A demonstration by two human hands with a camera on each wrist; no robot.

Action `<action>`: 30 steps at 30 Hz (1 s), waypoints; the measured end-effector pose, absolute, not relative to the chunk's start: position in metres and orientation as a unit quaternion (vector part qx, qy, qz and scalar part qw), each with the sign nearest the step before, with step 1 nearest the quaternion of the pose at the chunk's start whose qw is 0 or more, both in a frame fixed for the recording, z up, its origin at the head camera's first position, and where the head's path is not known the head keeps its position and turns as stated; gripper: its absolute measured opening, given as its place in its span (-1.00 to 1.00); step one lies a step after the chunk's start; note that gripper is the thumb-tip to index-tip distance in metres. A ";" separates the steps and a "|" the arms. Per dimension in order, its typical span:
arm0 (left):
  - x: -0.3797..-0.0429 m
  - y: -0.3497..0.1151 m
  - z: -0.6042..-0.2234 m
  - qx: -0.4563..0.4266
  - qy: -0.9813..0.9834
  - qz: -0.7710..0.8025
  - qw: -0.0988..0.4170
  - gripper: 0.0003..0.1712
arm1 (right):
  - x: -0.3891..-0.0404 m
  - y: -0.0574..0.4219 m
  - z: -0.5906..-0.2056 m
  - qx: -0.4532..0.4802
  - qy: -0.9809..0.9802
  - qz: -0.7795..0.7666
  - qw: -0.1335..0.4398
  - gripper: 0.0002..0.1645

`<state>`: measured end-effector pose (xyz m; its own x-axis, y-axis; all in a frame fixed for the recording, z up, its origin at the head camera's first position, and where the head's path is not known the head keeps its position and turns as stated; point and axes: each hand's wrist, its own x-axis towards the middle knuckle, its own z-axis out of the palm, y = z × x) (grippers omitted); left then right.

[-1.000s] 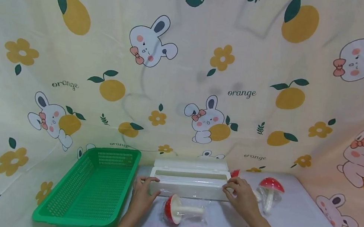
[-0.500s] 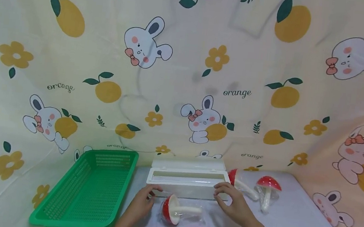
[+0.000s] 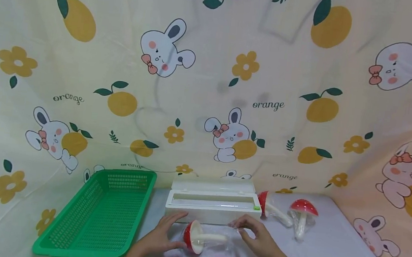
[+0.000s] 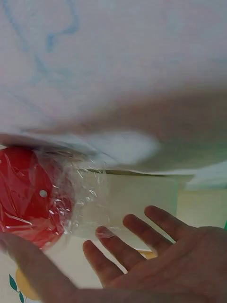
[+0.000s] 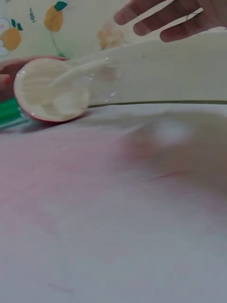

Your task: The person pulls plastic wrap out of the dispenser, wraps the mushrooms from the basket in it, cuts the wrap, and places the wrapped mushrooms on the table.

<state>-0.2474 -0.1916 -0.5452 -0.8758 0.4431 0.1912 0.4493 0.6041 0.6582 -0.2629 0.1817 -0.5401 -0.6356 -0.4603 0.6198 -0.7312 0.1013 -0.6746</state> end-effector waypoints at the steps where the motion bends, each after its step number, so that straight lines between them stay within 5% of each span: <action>1: -0.248 -0.191 -0.546 -0.245 -0.897 -0.368 0.006 0.13 | -0.263 0.180 -0.541 0.394 -0.733 0.542 0.116 -0.81; 5: -0.252 -0.187 -0.549 -0.241 -0.894 -0.378 0.021 0.12 | -0.264 0.173 -0.542 0.325 -0.760 0.556 0.087 -0.76; 15: -0.256 -0.181 -0.551 -0.255 -0.900 -0.350 0.057 -0.02 | -0.264 0.155 -0.542 0.301 -0.837 0.457 0.013 -0.25; 23: -0.256 -0.176 -0.551 -0.270 -0.898 -0.337 0.088 -0.23 | -0.268 0.139 -0.549 0.338 -0.857 0.389 -0.003 -0.22; 30: -0.257 -0.172 -0.551 -0.223 -0.878 -0.423 -0.012 -0.31 | -0.270 0.127 -0.558 0.348 -0.868 0.354 0.025 -0.34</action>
